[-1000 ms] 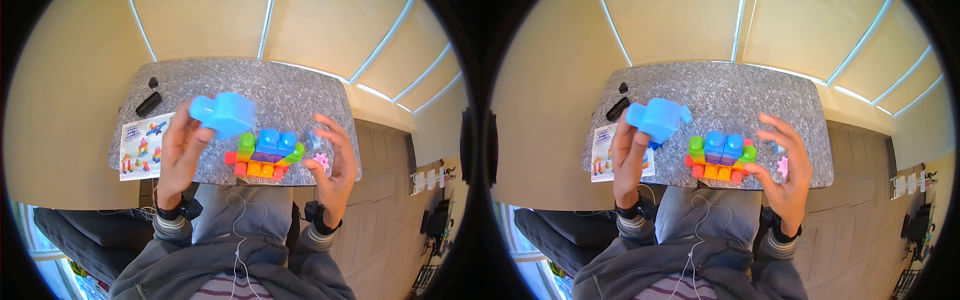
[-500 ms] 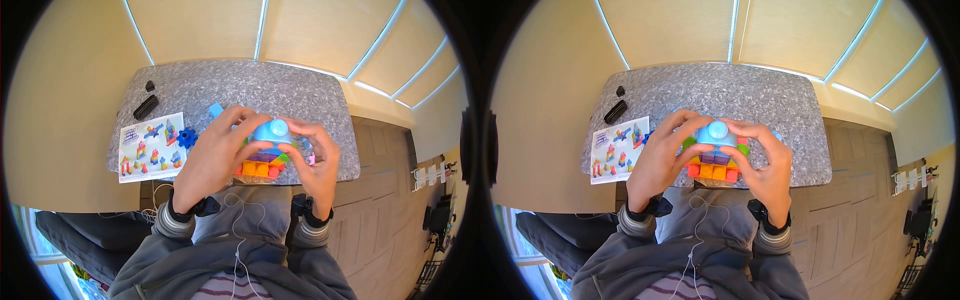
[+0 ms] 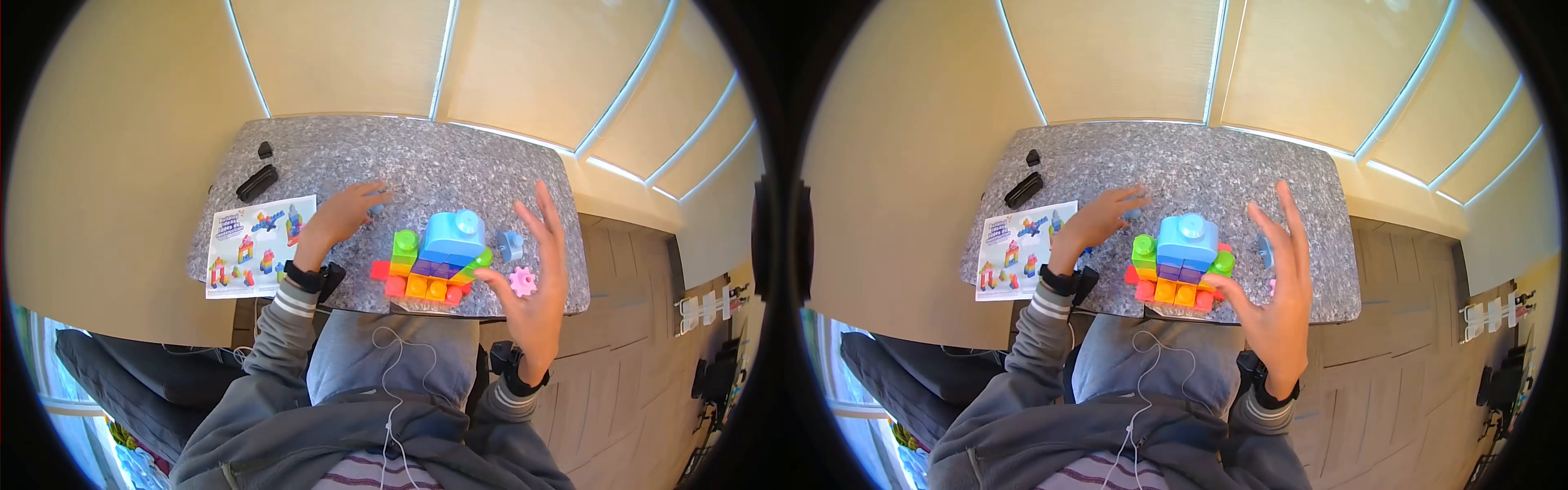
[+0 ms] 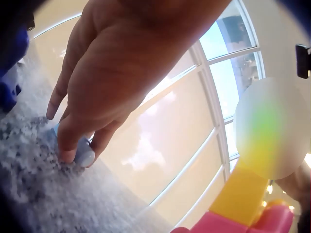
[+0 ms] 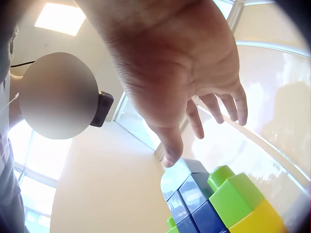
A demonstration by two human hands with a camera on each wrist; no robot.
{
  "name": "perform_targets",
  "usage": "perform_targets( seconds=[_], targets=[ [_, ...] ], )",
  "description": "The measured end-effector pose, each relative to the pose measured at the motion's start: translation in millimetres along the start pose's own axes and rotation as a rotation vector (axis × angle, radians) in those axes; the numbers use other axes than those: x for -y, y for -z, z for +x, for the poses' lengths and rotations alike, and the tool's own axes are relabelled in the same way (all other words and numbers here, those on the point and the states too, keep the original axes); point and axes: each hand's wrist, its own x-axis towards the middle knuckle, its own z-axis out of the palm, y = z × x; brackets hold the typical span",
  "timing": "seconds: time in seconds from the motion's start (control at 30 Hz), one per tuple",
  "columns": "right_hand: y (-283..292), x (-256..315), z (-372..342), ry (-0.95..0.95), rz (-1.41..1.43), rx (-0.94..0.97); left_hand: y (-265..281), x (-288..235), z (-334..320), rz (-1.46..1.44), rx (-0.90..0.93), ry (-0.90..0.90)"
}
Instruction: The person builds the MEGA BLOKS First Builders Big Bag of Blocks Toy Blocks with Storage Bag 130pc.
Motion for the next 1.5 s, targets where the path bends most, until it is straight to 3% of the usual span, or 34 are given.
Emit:
perform_targets(
  seconds=[0.03,0.1,0.13,0.23,0.3,0.33,0.4,0.47,0.57,0.8,0.87,1.0,1.07,1.2,1.27,1.4,1.47,1.5],
  targets=[
    [0.9,-1.8,-0.6,0.005,-0.001,0.012,0.4,-0.9,-0.7,0.001,-0.001,0.003],
    [2.2,-2.1,-2.3,0.011,-0.008,0.021,-1.9,-4.1,3.5,-0.083,0.05,0.206],
    [3.9,-1.9,-3.2,0.022,-0.02,0.042,3.3,-12.0,6.0,-0.085,0.047,0.201],
    [8.2,-0.6,-1.0,0.038,-0.029,0.062,57.7,-68.4,13.9,-0.218,-0.077,0.267],
    [7.1,1.2,-1.0,0.036,-0.013,0.072,103.5,-119.0,20.1,-0.68,-0.32,0.338],
    [4.9,1.8,0.4,0.034,0.002,0.053,116.9,-141.9,20.3,-0.683,-0.318,0.35],
    [-2.6,1.9,3.9,0.047,0.032,0.047,133.9,-180.1,22.5,-1.075,-0.532,0.113],
    [-14.6,0.1,3.1,-0.003,0.112,0.053,136.0,-196.4,26.0,-0.792,-0.577,-0.039],
    [-24.3,-1.8,-6.9,-0.125,0.194,0.124,135.4,-214.4,26.6,-0.719,-0.536,-0.066],
    [-33.6,-15.9,-19.1,-0.155,0.094,0.184,126.8,-222.6,20.3,-0.732,-0.498,-0.02],
    [-38.1,-20.8,-21.7,-0.119,0.106,0.121,127.5,-223.2,20.5,-0.751,-0.472,-0.005],
    [-32.9,-15.2,-18.8,-0.177,0.107,0.168,115.6,-216.5,21.6,-0.704,-0.51,-0.062],
    [-28.1,-17.6,-20.3,-0.246,0.008,0.307,118.0,-217.7,12.0,-0.894,-0.252,0.117],
    [-31.1,-33.8,-36.8,-0.247,0.023,0.25,82.9,-205.6,-13.0,-0.668,-0.405,0.049],
    [-31.4,-38.0,-43.5,-0.31,0.069,0.239,86.8,-201.6,-32.1,-0.443,-0.456,0.143],
    [-44.9,-67.9,-66.8,-0.336,0.068,0.302,58.8,-183.3,-59.6,-0.427,-0.378,0.208],
    [-50.0,-72.2,-70.8,-0.359,0.139,0.357,45.9,-176.6,-65.8,-0.563,-0.197,0.351],
    [-52.7,-71.8,-71.3,-0.363,0.14,0.357,39.0,-173.2,-67.1,-0.564,-0.193,0.352]
  ],
)
